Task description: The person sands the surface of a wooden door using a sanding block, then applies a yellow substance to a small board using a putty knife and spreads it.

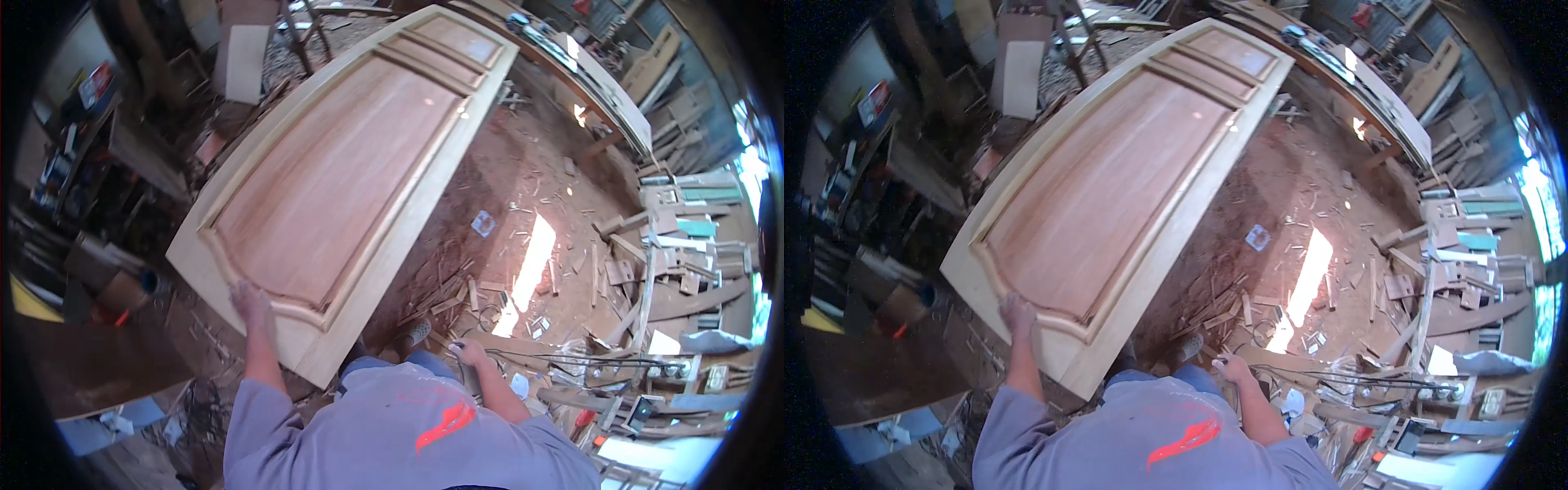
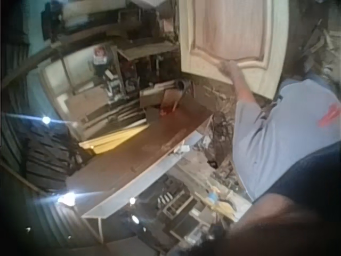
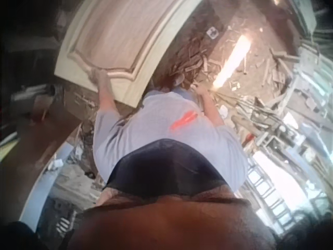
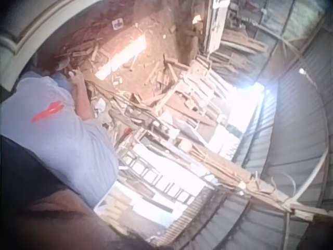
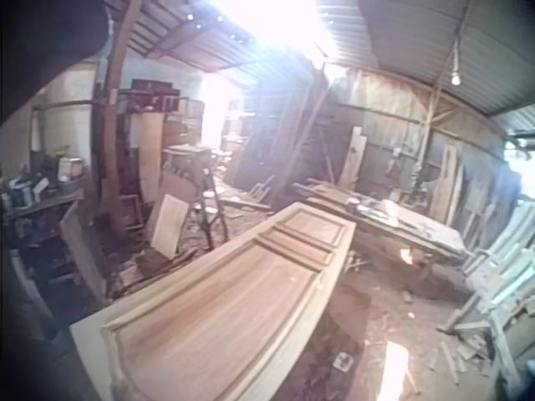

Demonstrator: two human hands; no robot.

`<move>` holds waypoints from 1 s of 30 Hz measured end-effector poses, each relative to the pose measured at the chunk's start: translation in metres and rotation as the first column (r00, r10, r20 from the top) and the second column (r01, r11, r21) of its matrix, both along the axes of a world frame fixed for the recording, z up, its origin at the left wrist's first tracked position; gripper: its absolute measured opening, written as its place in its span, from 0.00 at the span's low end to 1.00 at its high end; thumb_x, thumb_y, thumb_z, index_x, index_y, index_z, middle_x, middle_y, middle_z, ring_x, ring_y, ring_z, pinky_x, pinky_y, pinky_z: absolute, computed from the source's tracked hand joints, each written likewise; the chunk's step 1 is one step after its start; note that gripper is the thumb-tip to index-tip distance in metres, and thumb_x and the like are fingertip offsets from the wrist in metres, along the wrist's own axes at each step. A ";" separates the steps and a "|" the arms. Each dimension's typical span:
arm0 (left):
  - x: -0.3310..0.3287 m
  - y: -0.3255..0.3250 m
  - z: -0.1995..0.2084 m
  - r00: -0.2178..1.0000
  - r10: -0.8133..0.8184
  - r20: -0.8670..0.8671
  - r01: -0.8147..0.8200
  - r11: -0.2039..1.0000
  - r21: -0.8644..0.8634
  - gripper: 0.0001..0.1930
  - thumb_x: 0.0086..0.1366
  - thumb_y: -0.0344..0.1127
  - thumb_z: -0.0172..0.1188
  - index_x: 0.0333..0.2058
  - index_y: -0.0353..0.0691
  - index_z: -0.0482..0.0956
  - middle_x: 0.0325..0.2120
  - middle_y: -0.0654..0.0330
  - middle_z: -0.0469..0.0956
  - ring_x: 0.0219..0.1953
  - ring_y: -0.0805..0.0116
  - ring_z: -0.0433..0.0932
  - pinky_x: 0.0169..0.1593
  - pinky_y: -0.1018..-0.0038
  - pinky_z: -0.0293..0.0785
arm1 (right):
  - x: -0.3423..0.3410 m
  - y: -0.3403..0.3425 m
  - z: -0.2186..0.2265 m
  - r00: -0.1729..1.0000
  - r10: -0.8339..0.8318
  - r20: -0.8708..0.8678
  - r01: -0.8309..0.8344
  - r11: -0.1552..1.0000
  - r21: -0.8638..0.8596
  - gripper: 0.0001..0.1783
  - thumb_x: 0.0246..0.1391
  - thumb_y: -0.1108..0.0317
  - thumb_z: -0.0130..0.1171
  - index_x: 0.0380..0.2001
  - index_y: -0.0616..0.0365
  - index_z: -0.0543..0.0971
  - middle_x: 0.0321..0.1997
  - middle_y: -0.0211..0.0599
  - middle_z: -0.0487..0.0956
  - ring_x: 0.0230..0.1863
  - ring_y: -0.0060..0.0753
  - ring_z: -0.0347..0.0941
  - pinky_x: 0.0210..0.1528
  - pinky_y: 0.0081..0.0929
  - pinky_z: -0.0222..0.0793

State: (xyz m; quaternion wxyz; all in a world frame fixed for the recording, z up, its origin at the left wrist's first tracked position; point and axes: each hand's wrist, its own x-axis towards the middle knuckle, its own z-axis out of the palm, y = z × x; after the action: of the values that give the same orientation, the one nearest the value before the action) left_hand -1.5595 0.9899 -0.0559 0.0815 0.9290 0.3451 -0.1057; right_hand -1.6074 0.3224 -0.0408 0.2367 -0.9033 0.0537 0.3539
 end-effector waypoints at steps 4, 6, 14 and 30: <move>0.021 -0.055 0.019 0.986 0.123 0.110 -0.121 0.992 -0.025 0.33 0.64 0.45 0.60 0.63 0.29 0.73 0.69 0.46 0.67 0.73 0.41 0.60 0.78 0.52 0.48 | 0.027 -0.038 -0.009 0.992 -0.114 0.053 0.110 0.990 0.086 0.33 0.61 0.43 0.64 0.57 0.59 0.83 0.56 0.51 0.84 0.58 0.50 0.82 0.62 0.40 0.75; 0.012 -0.085 -0.014 0.949 0.173 0.265 -0.188 0.982 0.033 0.32 0.64 0.45 0.60 0.62 0.29 0.75 0.69 0.45 0.67 0.72 0.41 0.61 0.78 0.53 0.48 | 0.051 -0.061 -0.022 0.990 -0.098 0.106 0.084 0.988 0.130 0.33 0.61 0.44 0.66 0.57 0.60 0.83 0.56 0.52 0.84 0.58 0.49 0.82 0.62 0.39 0.75; 0.116 -0.336 0.032 0.914 -0.361 0.185 0.390 0.907 -0.160 0.44 0.65 0.48 0.64 0.71 0.27 0.58 0.74 0.37 0.54 0.79 0.41 0.46 0.81 0.53 0.38 | 0.119 -0.149 -0.041 0.931 -0.307 0.198 0.271 0.944 0.190 0.30 0.61 0.42 0.65 0.51 0.60 0.86 0.51 0.47 0.87 0.55 0.45 0.83 0.60 0.37 0.75; 0.422 -0.474 -0.006 0.581 -0.721 0.377 0.810 0.557 -0.182 0.47 0.71 0.61 0.52 0.75 0.31 0.50 0.77 0.43 0.48 0.80 0.47 0.43 0.81 0.53 0.36 | 0.217 -0.331 -0.093 0.977 -0.137 -0.160 0.119 0.986 -0.116 0.23 0.68 0.49 0.51 0.53 0.48 0.86 0.54 0.40 0.86 0.55 0.45 0.83 0.60 0.40 0.76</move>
State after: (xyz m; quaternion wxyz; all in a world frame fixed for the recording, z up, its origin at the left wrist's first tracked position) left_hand -1.1373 0.5163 -0.0618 0.2280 0.9621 -0.1350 -0.0652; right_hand -1.3905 -0.0091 -0.1340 0.2058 -0.8761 0.1502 0.4093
